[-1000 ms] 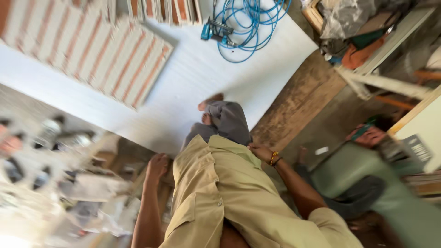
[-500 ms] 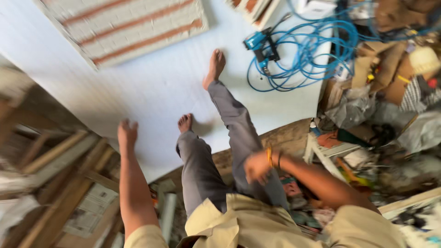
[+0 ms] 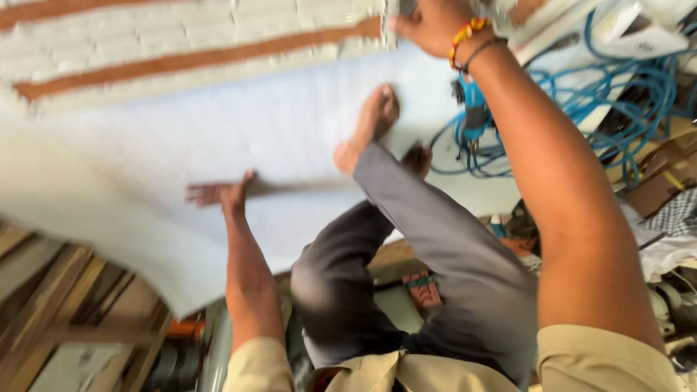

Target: The person sits on the workshop floor and handles long fabric-covered foam strips, folding each strip over and pressing it flat by hand. The folded strips are stacked in rows on the floor beside them as they work through the pile one at a time.

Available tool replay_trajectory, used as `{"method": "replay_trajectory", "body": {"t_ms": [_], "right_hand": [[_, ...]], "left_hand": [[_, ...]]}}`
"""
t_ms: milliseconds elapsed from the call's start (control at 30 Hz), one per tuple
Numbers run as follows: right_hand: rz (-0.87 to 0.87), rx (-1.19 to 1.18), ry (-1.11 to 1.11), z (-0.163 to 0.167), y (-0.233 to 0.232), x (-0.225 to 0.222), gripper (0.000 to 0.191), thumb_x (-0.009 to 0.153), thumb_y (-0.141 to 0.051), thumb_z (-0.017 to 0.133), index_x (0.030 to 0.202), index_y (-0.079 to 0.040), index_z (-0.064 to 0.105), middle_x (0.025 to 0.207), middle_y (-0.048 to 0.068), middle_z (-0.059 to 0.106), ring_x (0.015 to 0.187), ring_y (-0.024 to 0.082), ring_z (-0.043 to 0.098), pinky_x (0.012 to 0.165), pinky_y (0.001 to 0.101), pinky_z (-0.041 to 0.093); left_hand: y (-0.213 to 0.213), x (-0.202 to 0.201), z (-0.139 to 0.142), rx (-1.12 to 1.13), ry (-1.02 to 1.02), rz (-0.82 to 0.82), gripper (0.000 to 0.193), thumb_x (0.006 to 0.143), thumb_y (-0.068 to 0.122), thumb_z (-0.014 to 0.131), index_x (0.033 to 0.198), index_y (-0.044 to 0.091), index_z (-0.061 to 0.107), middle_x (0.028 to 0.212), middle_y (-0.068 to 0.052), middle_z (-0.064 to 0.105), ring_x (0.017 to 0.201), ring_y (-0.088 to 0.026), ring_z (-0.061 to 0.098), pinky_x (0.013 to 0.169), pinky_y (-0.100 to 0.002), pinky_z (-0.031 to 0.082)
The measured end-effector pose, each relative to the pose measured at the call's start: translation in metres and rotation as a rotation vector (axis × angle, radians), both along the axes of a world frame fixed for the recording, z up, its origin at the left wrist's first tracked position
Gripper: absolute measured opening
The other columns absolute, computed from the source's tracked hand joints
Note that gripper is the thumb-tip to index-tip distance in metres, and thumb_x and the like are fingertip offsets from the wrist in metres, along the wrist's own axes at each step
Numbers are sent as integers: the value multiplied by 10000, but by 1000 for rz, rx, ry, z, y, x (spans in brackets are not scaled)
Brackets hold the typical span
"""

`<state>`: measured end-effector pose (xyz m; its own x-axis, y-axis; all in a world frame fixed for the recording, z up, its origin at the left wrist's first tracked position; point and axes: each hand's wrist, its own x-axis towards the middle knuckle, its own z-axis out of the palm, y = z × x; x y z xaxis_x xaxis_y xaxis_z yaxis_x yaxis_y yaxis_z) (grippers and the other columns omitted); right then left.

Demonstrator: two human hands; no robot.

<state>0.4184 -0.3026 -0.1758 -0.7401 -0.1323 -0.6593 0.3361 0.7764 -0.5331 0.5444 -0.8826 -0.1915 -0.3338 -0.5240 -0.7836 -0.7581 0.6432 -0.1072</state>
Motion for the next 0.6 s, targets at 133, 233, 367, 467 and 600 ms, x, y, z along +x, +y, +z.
{"method": "replay_trajectory", "body": {"t_ms": [133,233,367,467,600], "right_hand": [[-138,-36,-507,1,-9,-16,460,1124,-479,650,1228,-38,731,981,165,723,880,217,704,724,453,536],[-301,-390,-393,18,-15,-40,394,1034,-328,697,1318,-57,661,1132,27,728,964,100,693,702,310,589],[-308,-262,-281,28,-36,-44,414,978,-296,698,1329,-88,628,1089,20,725,802,107,687,627,291,592],[-298,-290,-89,14,-78,-36,442,990,-378,714,1333,-102,680,1067,54,752,779,115,659,650,297,556],[-62,-338,227,-3,-163,-26,493,1057,-375,728,1395,-26,646,1250,81,740,1037,157,689,847,333,582]], "left_hand": [[-14,47,-34,-11,122,47,1865,398,790,980,1588,177,-318,1599,-218,-443,1470,-538,-335,1091,-864,26],[-28,65,-56,-11,200,86,1718,459,750,943,1574,172,-230,1565,-190,-347,1437,-500,-261,1061,-815,66],[-50,68,-80,0,366,95,1451,575,673,897,1523,147,-68,1473,-154,-159,1349,-426,-98,997,-710,143],[-63,65,-81,48,490,78,1252,662,615,864,1485,129,54,1404,-126,-19,1282,-370,24,950,-632,201],[-75,61,-60,261,554,10,989,779,538,818,1434,105,216,1311,-89,169,1194,-296,186,886,-527,278]]}}
